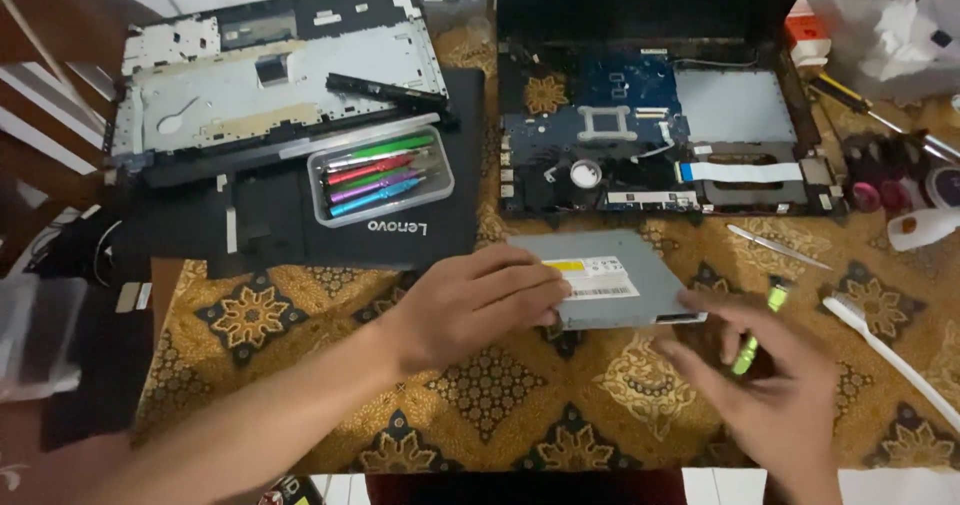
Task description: Disassembling a laptop by removing screws from an internal drive caddy and using a tool on the motherboard.
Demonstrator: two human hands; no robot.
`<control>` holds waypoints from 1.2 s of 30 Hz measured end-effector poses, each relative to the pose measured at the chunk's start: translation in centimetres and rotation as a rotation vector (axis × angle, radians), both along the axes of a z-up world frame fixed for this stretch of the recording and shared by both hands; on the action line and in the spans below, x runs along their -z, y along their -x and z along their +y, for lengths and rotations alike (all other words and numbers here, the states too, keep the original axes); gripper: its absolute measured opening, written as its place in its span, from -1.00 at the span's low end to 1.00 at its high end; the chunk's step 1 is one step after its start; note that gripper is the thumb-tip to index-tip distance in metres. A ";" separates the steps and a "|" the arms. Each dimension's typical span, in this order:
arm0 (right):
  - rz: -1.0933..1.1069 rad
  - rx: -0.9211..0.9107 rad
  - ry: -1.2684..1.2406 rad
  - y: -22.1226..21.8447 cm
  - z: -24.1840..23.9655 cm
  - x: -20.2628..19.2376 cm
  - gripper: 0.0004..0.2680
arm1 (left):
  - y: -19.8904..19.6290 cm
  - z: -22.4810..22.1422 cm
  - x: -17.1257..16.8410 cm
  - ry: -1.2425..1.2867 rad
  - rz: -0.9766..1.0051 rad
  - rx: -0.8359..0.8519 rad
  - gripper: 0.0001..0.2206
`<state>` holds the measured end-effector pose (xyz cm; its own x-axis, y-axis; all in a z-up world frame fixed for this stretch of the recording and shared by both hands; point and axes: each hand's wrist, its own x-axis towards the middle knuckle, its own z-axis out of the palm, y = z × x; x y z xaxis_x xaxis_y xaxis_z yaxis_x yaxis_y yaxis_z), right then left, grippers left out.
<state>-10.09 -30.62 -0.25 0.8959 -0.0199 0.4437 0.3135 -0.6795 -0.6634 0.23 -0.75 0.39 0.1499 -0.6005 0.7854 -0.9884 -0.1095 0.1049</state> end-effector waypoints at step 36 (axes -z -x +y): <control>0.503 -0.494 0.142 -7.7 2.1 -11.3 -0.84 | 0.7 -0.1 -0.3 0.034 0.011 -0.087 -0.83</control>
